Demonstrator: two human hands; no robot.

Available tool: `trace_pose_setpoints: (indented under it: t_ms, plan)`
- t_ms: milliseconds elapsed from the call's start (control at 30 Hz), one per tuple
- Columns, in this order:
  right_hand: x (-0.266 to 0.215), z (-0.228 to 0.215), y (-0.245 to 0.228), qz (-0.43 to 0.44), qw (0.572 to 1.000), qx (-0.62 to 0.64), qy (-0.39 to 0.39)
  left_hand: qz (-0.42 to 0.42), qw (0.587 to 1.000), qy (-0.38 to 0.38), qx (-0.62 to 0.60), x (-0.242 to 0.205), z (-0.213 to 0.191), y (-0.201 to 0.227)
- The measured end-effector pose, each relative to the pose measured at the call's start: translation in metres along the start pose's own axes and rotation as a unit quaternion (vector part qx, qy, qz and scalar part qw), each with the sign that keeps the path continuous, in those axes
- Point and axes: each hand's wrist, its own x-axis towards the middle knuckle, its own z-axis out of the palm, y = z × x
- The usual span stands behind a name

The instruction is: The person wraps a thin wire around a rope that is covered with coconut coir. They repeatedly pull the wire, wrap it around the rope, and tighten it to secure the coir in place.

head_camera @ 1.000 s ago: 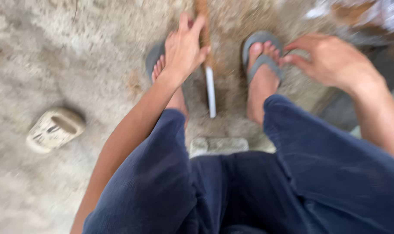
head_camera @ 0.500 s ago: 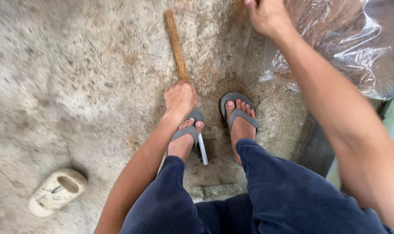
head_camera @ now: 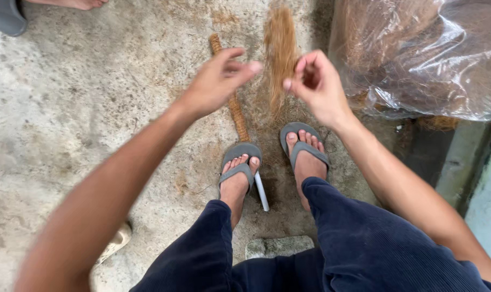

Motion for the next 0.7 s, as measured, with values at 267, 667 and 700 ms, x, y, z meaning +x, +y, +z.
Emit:
trace_pose_setpoints:
  t_ms: [267,667,700]
  plan:
    - [-0.012,-0.018,-0.005,0.021,0.993,-0.101,0.050,0.081,0.933,0.101,-0.334,0.009,0.086,-0.079]
    - [0.017,0.034,-0.017,0.116,0.992,-0.041,0.007,0.267,0.934,0.238,0.014,-0.021,0.064,-0.063]
    - [0.013,0.036,-0.016,0.099,0.994,-0.038,-0.013,0.260,0.947,0.187,-0.018,-0.025,0.064,-0.064]
